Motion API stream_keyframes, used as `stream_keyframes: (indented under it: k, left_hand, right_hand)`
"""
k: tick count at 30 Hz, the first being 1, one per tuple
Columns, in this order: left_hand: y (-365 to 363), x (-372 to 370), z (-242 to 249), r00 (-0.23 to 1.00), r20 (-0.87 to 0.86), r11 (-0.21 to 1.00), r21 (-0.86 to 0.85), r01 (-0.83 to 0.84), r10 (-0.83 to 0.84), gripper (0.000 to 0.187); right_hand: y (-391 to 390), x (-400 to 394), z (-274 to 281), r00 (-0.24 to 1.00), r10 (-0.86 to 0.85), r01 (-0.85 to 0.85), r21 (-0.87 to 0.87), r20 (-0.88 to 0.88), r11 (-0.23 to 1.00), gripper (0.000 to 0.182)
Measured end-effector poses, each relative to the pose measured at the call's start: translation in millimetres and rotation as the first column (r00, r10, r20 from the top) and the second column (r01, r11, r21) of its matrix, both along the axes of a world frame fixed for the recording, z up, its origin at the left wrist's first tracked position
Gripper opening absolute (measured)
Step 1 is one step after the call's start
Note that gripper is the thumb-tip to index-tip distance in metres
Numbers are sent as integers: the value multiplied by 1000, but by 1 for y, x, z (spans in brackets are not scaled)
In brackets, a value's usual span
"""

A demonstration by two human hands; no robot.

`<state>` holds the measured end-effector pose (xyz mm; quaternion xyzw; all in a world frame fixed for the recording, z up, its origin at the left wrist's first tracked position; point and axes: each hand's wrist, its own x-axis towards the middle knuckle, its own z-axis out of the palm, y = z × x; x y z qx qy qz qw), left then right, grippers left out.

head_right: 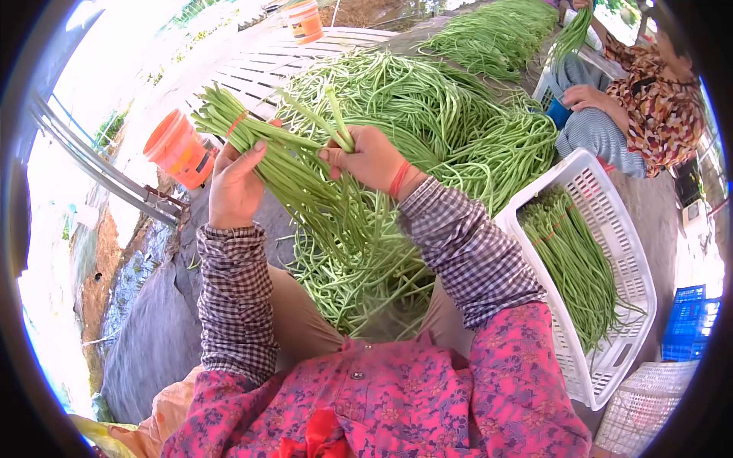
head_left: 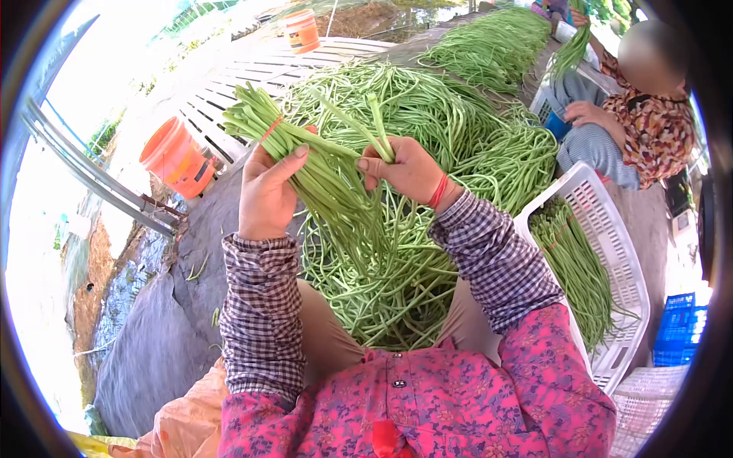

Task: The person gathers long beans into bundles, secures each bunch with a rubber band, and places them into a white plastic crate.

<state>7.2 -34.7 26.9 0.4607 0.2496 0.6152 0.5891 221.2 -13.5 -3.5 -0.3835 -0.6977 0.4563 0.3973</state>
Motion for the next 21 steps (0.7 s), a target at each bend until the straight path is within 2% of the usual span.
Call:
stream_keyframes:
  k: [1,2,5,6,9,12,15,18,21]
  left_hand:
    - [-1,0,4,996,-68,998,48,-50,53,36]
    - [-6,1,8,995,-45,995,24,-93,94,30]
    - [1,-9,4,928,-197,939,206,-277,317,25]
    - [2,-9,2,925,-161,923,235,-304,345,21]
    - [4,-14,0,919,-181,917,266,-298,351,22]
    - [1,-16,-2,967,-121,966,163,-203,224,24]
    - [-2,-14,2,986,-11,986,14,-166,166,25]
    - [2,-19,-4,978,39,978,-20,-206,206,23]
    - [4,-23,-8,982,4,982,-4,-187,187,21]
  right_hand:
    - [2,2,0,999,39,-39,-49,-7,998,18]
    - [1,2,1,997,69,-70,-29,-38,997,16]
    - [0,7,6,977,173,-189,-134,-123,973,15]
    - [-1,10,6,968,192,-221,-187,-161,957,16]
    - [0,17,5,930,234,-325,-336,-282,884,19]
    - [0,18,2,915,233,-352,-368,-331,861,21]
    - [-4,19,3,863,258,-422,-339,-434,841,20]
    - [-4,23,2,901,253,-378,-352,-352,857,19]
    - [-1,30,-2,892,287,-417,-395,-349,818,20]
